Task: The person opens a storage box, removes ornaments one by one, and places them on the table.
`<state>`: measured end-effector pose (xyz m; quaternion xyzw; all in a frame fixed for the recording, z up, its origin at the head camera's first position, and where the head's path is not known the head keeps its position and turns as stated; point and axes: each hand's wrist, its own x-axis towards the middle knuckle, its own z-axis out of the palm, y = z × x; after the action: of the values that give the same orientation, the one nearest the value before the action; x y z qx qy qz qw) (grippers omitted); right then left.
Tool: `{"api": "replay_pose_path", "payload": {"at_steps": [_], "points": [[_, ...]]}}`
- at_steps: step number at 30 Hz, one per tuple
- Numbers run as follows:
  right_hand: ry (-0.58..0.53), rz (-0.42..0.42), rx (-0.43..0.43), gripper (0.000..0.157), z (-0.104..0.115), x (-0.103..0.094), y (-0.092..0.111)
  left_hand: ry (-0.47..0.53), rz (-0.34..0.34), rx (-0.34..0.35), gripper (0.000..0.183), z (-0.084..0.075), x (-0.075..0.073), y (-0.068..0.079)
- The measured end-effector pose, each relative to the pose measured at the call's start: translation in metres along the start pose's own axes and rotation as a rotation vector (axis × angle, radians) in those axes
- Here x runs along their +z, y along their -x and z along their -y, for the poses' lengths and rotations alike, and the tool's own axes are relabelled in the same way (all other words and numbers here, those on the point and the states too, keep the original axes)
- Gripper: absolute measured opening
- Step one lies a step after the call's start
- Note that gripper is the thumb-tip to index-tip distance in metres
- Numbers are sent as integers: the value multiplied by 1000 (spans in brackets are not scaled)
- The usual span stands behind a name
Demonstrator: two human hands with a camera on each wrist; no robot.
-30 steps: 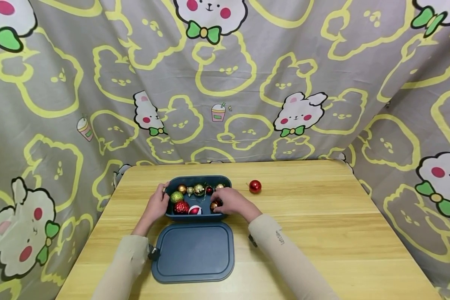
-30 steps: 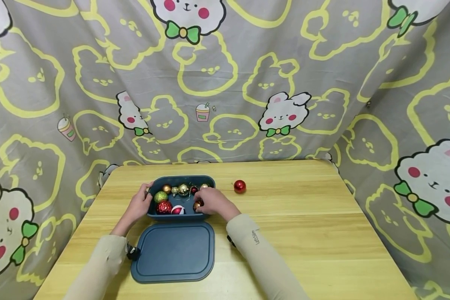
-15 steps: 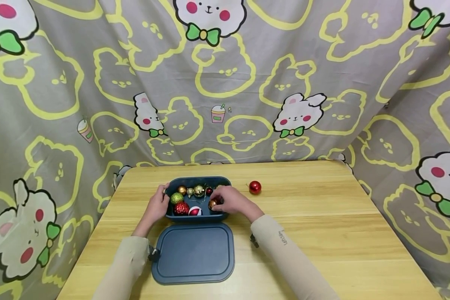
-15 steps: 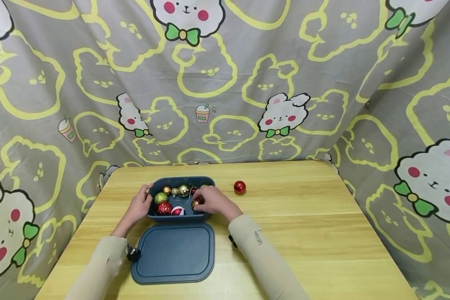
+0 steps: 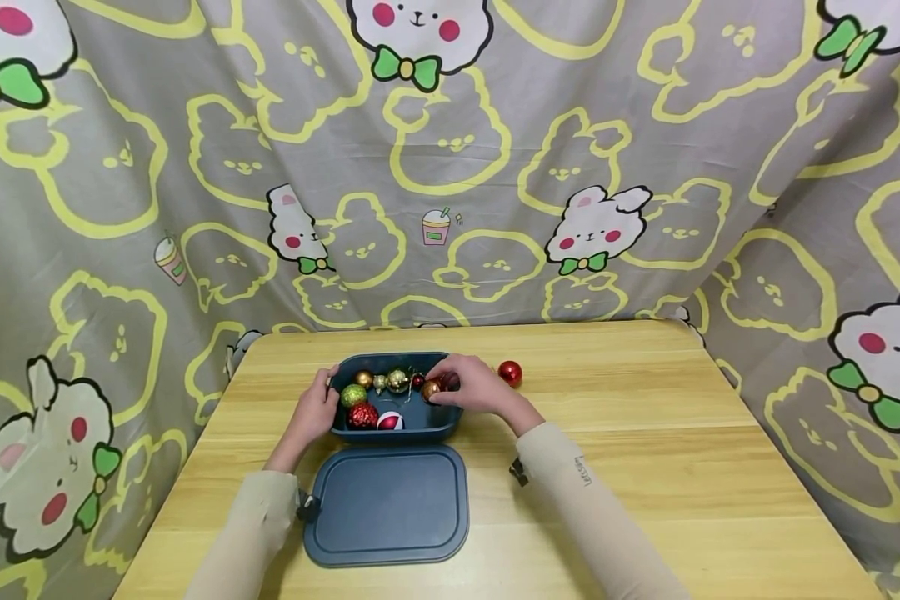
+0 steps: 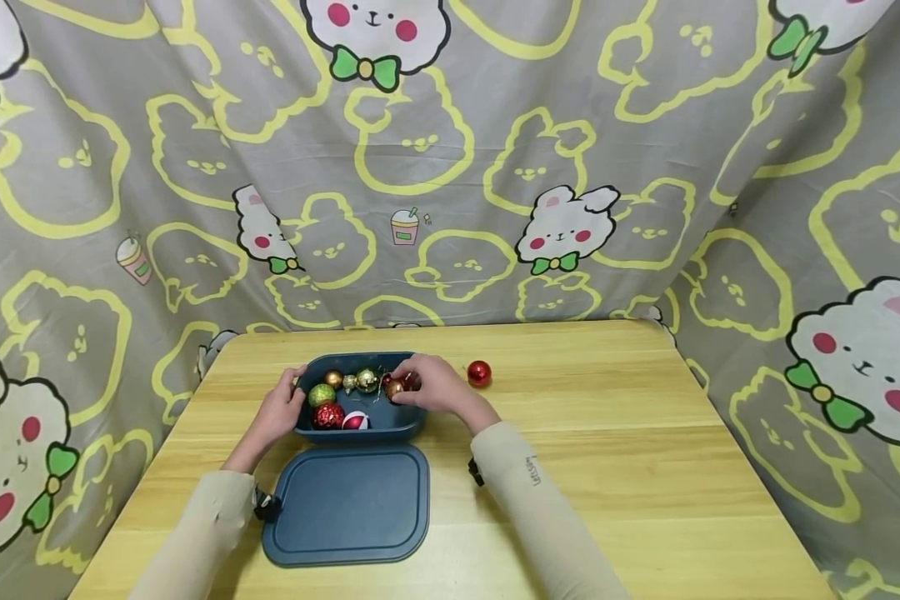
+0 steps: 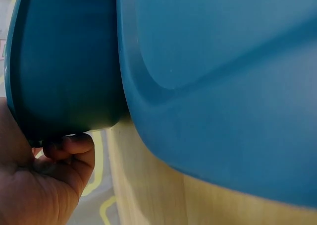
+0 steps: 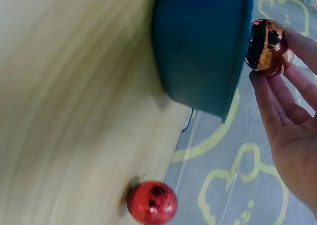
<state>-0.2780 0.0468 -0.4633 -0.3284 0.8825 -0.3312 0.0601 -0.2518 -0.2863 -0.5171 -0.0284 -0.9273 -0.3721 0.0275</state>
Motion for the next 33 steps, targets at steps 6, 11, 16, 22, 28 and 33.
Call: {"api": "replay_pose_path", "payload": {"at_steps": [6,11,16,22,28,33], "points": [[-72,-45,35,34,-9,-19,5,-10,6,5,49,-2,-1,-1],[-80,-92,38,36,-22,-35,11,-23,8,11,48,-2,-2,-3],[-116,-128,75,38,-35,-52,22,-28,23,17,48,-1,-2,-3],[-152,-176,115,39,-51,-67,33,-31,36,12,49,1,-2,-3],[-163,-209,144,42,-66,-76,43,-37,27,19,47,0,-2,-3],[-160,-229,189,42,-78,-80,51,-29,29,17,46,0,-1,-2]]}}
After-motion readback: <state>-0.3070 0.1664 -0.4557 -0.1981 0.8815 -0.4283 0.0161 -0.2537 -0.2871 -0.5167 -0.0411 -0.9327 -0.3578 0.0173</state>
